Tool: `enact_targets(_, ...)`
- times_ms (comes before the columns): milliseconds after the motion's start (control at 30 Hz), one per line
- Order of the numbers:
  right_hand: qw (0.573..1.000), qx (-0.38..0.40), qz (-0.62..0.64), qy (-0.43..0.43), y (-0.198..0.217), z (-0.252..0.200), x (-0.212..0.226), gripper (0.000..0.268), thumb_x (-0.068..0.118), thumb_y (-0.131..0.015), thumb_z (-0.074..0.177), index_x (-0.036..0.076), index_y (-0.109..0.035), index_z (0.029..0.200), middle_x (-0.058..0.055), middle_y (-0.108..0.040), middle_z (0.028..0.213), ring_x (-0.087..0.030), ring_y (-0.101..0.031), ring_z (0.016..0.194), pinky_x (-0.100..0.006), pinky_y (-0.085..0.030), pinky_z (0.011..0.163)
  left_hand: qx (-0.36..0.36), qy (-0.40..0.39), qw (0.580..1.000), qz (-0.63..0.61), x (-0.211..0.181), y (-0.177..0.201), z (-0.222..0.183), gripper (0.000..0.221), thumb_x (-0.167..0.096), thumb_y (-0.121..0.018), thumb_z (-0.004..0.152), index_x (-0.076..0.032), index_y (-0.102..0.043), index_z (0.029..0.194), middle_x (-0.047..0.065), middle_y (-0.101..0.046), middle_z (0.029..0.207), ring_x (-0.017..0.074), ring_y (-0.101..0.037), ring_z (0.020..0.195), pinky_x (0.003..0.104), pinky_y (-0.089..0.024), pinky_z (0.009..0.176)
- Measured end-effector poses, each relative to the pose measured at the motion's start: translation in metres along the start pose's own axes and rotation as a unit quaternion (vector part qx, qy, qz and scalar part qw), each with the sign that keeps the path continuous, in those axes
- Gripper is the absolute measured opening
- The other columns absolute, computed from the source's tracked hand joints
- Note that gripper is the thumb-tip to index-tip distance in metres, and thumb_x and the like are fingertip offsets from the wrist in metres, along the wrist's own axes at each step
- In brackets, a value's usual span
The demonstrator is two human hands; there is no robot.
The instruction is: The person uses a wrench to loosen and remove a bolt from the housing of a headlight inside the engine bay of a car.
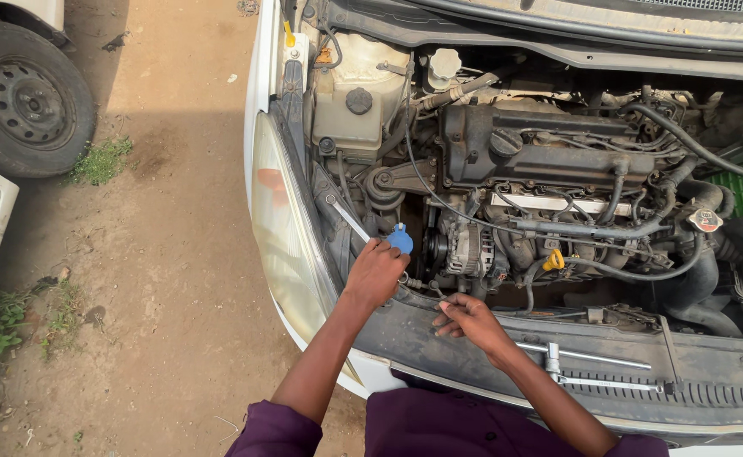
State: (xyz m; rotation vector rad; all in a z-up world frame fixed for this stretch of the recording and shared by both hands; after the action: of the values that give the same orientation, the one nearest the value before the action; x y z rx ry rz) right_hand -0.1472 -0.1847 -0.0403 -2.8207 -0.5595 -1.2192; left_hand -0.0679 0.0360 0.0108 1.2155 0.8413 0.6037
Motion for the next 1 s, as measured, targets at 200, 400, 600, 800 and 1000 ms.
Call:
enact_targets(200, 1.000, 0.007, -0.015, 0.004, -0.007, 0.000, -0.007, 0.029, 0.031, -0.053, 0.103, 0.010, -0.068, 0.115, -0.008, -0.076, 0.099, -0.017, -0.075, 0.088, -0.033, -0.057, 0.077, 0.039, -0.094, 0.995, 0.023, 0.045, 0.045, -0.083, 0.010, -0.017, -0.071, 0.090, -0.008, -0.072, 0.094, 0.004, -0.070, 0.109, 0.0200, -0.059, 0.121, 0.038, -0.024, 0.122)
enact_targets(400, 1.000, 0.011, -0.023, -0.013, -0.014, -0.002, -0.011, 0.030, 0.033, -0.054, 0.104, 0.008, -0.067, 0.116, -0.009, -0.077, 0.100, -0.017, -0.076, 0.090, -0.033, -0.056, 0.078, -0.040, 0.029, 0.997, 0.067, 0.085, 0.097, -0.132, 0.034, -0.028, -0.067, 0.080, -0.029, -0.076, 0.114, -0.005, -0.056, 0.147, 0.0222, -0.043, 0.139, 0.043, -0.030, 0.113)
enact_targets(600, 1.000, 0.011, -0.021, -0.007, -0.017, 0.001, -0.013, 0.029, 0.031, -0.053, 0.103, 0.009, -0.068, 0.114, -0.008, -0.078, 0.100, -0.017, -0.076, 0.089, -0.032, -0.056, 0.077, 0.056, 0.171, 0.984, 0.004, 0.095, 0.100, -0.142, 0.033, -0.032, -0.066, 0.092, -0.037, -0.074, 0.124, 0.001, -0.063, 0.124, 0.0207, -0.060, 0.108, 0.041, -0.049, 0.091)
enact_targets(800, 0.999, 0.011, -0.029, -0.015, -0.014, 0.001, -0.017, 0.029, 0.031, -0.053, 0.104, 0.007, -0.067, 0.113, -0.009, -0.077, 0.100, -0.017, -0.075, 0.088, -0.032, -0.056, 0.076, -0.052, 0.241, 0.946, -0.210, 0.096, 0.084, -0.148, 0.023, -0.026, -0.069, 0.094, -0.020, -0.077, 0.114, 0.010, -0.075, 0.094, 0.0312, -0.068, 0.075, 0.043, -0.052, 0.069)
enact_targets(1000, 0.999, 0.009, -0.020, -0.024, -0.016, 0.000, -0.016, 0.028, 0.030, -0.053, 0.103, 0.008, -0.067, 0.115, -0.009, -0.077, 0.099, -0.016, -0.075, 0.088, -0.031, -0.055, 0.075, -0.173, 0.316, 0.889, -0.282, 0.078, 0.082, -0.143, 0.045, -0.022, -0.063, 0.098, -0.013, -0.058, 0.142, 0.023, -0.070, 0.105, 0.0369, -0.067, 0.081, 0.045, -0.052, 0.071)
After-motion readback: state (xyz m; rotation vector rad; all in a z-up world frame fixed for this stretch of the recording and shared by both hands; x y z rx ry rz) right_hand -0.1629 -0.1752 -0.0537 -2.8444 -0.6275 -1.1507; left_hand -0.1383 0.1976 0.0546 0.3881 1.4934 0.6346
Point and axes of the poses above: each hand's wrist, its own z-axis towards the middle knuckle, its own y-axis out of the back of the hand, x = y × z, the point moved 3 cm from there along z, towards the middle knuckle
